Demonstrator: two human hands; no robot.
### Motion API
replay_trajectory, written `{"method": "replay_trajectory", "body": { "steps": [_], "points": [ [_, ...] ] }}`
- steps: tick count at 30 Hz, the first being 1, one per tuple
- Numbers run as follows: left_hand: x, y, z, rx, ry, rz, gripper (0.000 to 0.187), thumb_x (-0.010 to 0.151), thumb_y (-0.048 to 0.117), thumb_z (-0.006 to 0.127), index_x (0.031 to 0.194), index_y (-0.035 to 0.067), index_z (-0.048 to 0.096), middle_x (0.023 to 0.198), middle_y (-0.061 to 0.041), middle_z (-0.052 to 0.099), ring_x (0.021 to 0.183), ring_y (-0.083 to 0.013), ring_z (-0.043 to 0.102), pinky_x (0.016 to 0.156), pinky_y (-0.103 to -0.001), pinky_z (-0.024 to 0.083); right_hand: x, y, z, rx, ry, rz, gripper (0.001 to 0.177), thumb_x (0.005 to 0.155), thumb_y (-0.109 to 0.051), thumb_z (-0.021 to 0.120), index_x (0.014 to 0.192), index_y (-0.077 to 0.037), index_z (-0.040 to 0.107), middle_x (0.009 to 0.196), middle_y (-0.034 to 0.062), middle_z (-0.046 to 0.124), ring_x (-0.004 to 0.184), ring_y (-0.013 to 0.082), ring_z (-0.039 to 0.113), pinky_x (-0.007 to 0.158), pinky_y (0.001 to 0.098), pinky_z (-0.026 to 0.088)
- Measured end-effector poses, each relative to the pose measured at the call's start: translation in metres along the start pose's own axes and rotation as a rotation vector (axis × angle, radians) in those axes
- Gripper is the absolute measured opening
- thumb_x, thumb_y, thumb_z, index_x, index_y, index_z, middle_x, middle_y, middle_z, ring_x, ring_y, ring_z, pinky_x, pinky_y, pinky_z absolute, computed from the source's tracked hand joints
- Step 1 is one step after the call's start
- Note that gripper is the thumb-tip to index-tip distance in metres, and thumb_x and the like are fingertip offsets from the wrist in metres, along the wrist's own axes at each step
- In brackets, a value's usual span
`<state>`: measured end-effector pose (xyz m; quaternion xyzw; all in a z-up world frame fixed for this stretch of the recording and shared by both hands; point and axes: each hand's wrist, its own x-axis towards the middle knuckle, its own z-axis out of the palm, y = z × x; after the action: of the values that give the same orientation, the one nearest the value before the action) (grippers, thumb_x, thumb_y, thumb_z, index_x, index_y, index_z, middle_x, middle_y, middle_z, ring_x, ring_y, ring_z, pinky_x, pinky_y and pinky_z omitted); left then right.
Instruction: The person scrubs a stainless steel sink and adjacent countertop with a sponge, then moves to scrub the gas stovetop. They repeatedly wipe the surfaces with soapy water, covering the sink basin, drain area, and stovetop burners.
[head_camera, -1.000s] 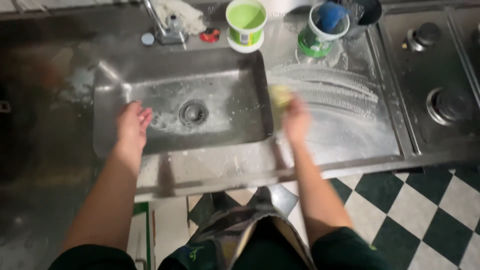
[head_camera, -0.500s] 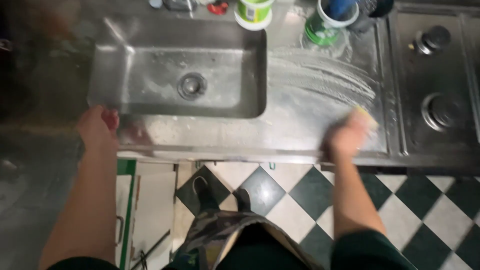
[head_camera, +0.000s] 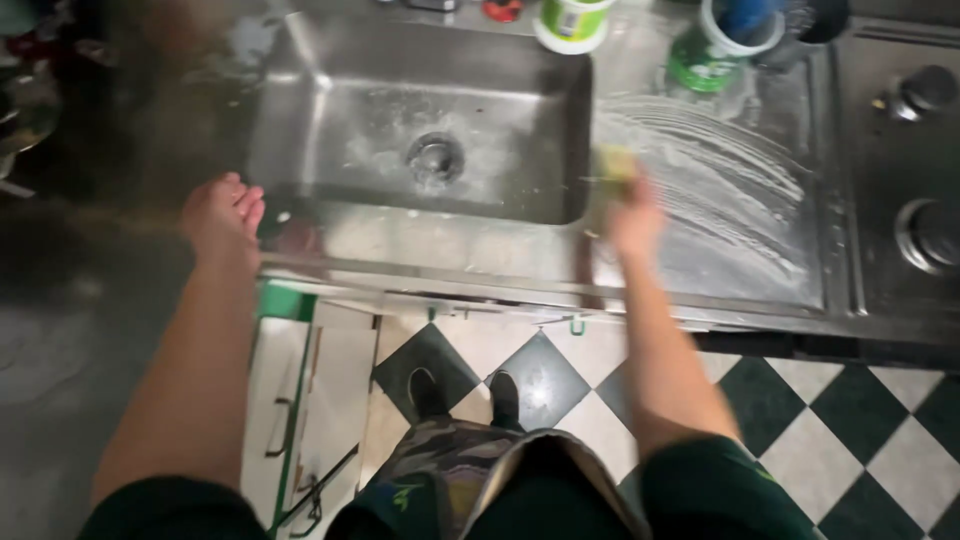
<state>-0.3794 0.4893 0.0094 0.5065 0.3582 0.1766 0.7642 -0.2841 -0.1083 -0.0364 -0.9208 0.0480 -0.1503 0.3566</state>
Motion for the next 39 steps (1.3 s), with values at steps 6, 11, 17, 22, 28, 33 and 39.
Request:
{"method": "replay_trajectory", "body": {
  "steps": [6,11,17,22,28,33,39],
  "points": [
    [0.018,-0.009,-0.064,-0.094,0.086,0.076,0.026,0.087,0.017,0.070,0.110,0.007,0.067,0.095,-0.004,0.065,0.088,-0.0199,0.070,0.079,-0.031,0.057,-0.044,0.105,-0.131,-0.341,-0.089,0.377,0.050,0.113,-0.039,0.050,0.157,-0.015,0.049,0.138,0.0283,0.061,0.125,0.0472,0.057,0.105,0.0519,0.046],
    [-0.005,0.003,-0.108,-0.098,0.140,0.080,0.022,0.089,0.016,0.068,0.110,0.008,0.067,0.096,-0.003,0.067,0.089,-0.0184,0.069,0.081,-0.031,0.056,-0.070,0.192,-0.122,-0.027,-0.182,-0.115,0.034,0.114,-0.020,0.051,0.142,-0.001,0.057,0.139,0.0235,0.062,0.128,0.0349,0.062,0.107,0.0407,0.048],
    [-0.008,-0.006,-0.152,-0.120,0.176,0.031,0.018,0.094,0.015,0.069,0.110,0.008,0.067,0.099,-0.003,0.068,0.090,-0.0168,0.069,0.088,-0.032,0.057,-0.087,-0.050,-0.050,0.595,-0.528,0.629,0.041,0.105,-0.020,0.059,0.145,-0.012,0.057,0.118,0.0097,0.062,0.097,0.0261,0.060,0.081,0.0416,0.050],
    [-0.028,-0.002,-0.185,-0.145,0.190,0.081,0.016,0.096,0.014,0.065,0.110,0.008,0.065,0.098,-0.001,0.067,0.089,-0.0161,0.070,0.088,-0.032,0.058,-0.096,-0.148,0.069,0.071,-0.481,-0.396,0.040,0.090,-0.002,0.067,0.129,-0.008,0.068,0.148,0.0201,0.056,0.125,0.0370,0.060,0.103,0.0439,0.050],
    [-0.046,0.005,-0.226,-0.067,0.226,0.166,0.018,0.098,0.017,0.067,0.112,0.007,0.065,0.100,-0.002,0.069,0.089,-0.0156,0.071,0.084,-0.031,0.058,-0.122,-0.282,0.159,0.225,-0.469,-0.569,0.032,0.093,0.002,0.063,0.120,-0.013,0.072,0.139,0.0142,0.067,0.127,0.0371,0.064,0.108,0.0435,0.052],
    [-0.071,0.000,-0.255,0.059,0.317,0.248,0.016,0.101,0.016,0.066,0.111,0.003,0.068,0.097,-0.004,0.070,0.085,-0.0134,0.067,0.074,-0.028,0.053,-0.132,-0.315,0.193,0.201,-0.626,-0.946,0.027,0.089,0.001,0.060,0.114,-0.004,0.069,0.125,0.0209,0.066,0.115,0.0398,0.061,0.099,0.0452,0.049],
    [-0.133,0.011,-0.248,0.155,0.437,0.149,0.019,0.102,0.017,0.061,0.113,0.005,0.070,0.094,-0.004,0.069,0.082,-0.0119,0.062,0.070,-0.028,0.051,-0.104,-0.329,0.241,0.223,-0.395,-0.939,0.021,0.105,-0.004,0.046,0.112,0.005,0.064,0.114,0.0213,0.064,0.105,0.0385,0.057,0.093,0.0469,0.044]
  ]
}}
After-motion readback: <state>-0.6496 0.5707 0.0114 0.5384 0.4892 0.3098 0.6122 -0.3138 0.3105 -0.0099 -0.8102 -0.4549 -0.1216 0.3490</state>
